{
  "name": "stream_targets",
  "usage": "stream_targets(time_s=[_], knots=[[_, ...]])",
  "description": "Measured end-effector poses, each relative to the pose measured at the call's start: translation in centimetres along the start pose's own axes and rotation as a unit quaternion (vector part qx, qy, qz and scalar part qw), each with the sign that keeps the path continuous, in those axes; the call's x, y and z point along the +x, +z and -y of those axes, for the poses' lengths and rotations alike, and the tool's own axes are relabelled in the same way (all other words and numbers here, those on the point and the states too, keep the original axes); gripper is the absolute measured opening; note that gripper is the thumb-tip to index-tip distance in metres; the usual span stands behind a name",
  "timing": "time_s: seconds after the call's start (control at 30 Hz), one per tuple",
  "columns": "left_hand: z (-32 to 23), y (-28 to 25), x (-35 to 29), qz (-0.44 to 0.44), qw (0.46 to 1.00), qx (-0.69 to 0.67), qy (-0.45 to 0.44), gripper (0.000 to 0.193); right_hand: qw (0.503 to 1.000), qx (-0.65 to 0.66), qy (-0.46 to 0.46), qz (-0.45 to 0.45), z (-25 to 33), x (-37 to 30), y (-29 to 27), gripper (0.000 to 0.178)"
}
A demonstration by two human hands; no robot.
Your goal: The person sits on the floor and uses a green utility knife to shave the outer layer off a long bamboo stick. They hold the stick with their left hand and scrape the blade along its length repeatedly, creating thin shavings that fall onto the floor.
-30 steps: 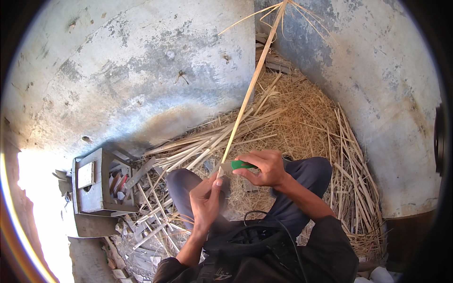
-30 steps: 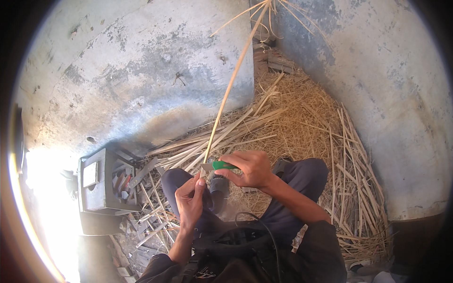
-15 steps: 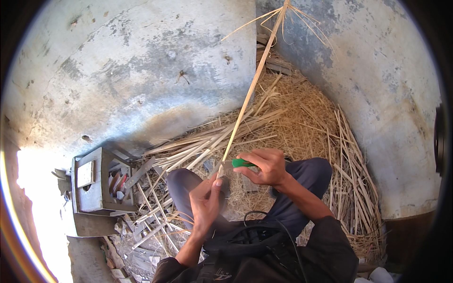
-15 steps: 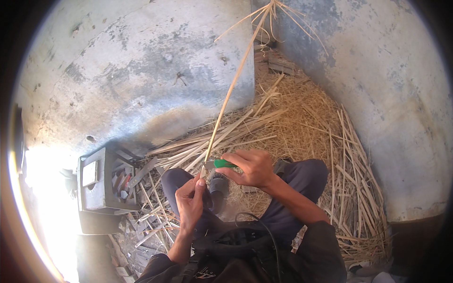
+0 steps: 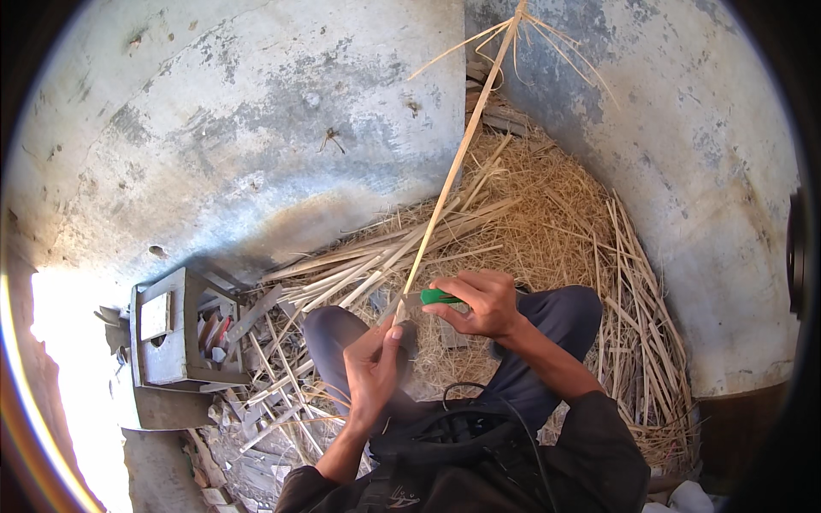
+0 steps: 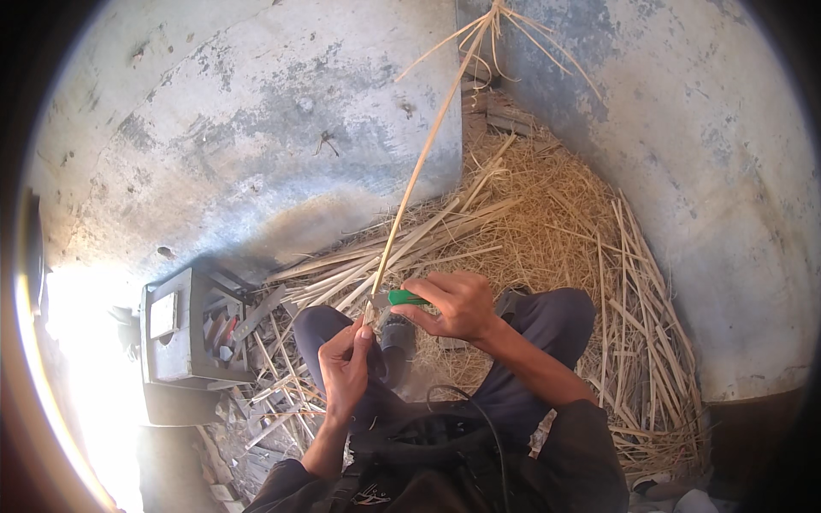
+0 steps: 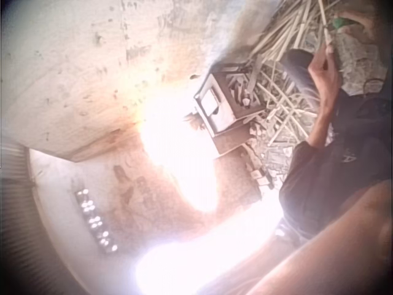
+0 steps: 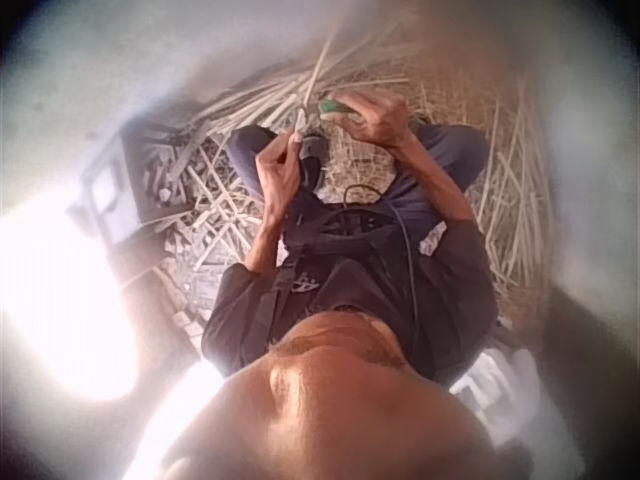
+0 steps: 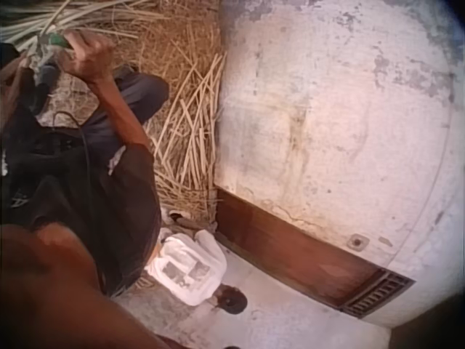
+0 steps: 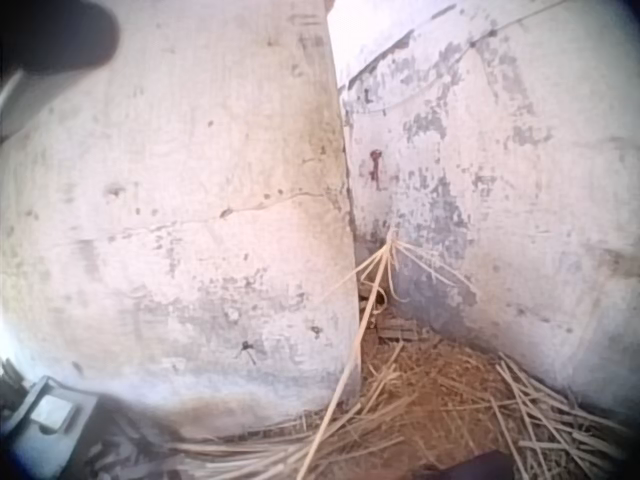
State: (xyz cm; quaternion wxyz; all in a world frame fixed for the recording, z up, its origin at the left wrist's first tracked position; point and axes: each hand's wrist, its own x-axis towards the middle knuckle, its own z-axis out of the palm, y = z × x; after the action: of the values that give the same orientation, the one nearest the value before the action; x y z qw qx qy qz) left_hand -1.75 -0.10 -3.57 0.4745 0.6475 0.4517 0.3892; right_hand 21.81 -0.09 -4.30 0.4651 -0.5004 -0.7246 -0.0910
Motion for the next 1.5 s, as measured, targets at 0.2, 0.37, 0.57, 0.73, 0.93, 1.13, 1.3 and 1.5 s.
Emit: stream_targets(time_s=[0.2, 0.37, 0.57, 0.73, 0.93, 1.13, 1.3, 1.5], knots=[[0.2, 0.2, -0.4, -0.015, 0.999, -0.044, -0.025, 0.032, 1.000, -0.003, -0.004, -0.013, -0.2, 0.0, 0.2, 0.035], [0.3, 0.0, -0.3, -0.010, 0.999, -0.033, -0.023, 0.032, 1.000, -0.008, -0.006, -0.012, -0.3, 0.0, 0.3, 0.035], [0.5, 0.2, -0.5, -0.020, 0.999, -0.036, -0.021, 0.032, 1.000, -0.012, -0.003, 0.000, -0.1, 0.1, 0.0, 0.035], [0.8, -0.2, -1.1, -0.003, 0.998, -0.012, -0.055, 0.032, 0.999, 0.008, 0.030, -0.033, -1.3, 0.4, -0.2, 0.033], [0.8, -0.3, -1.7, -0.012, 0.998, -0.038, -0.048, 0.033, 0.999, -0.006, 0.027, -0.030, -1.7, 0.5, -0.4, 0.035], [1.0, -0.6, -2.2, -0.003, 0.999, -0.031, -0.045, 0.031, 0.998, -0.008, 0.051, -0.034, -2.2, 0.7, -0.6, 0.034], [0.7, -0.9, -2.3, 0.003, 0.998, -0.030, -0.049, 0.031, 0.999, -0.016, 0.033, -0.038, -2.1, 0.9, -0.8, 0.032], [1.4, -0.8, -3.1, 0.006, 0.998, -0.036, -0.054, 0.029, 0.994, -0.014, 0.098, -0.046, -3.1, 1.6, -1.8, 0.028]])
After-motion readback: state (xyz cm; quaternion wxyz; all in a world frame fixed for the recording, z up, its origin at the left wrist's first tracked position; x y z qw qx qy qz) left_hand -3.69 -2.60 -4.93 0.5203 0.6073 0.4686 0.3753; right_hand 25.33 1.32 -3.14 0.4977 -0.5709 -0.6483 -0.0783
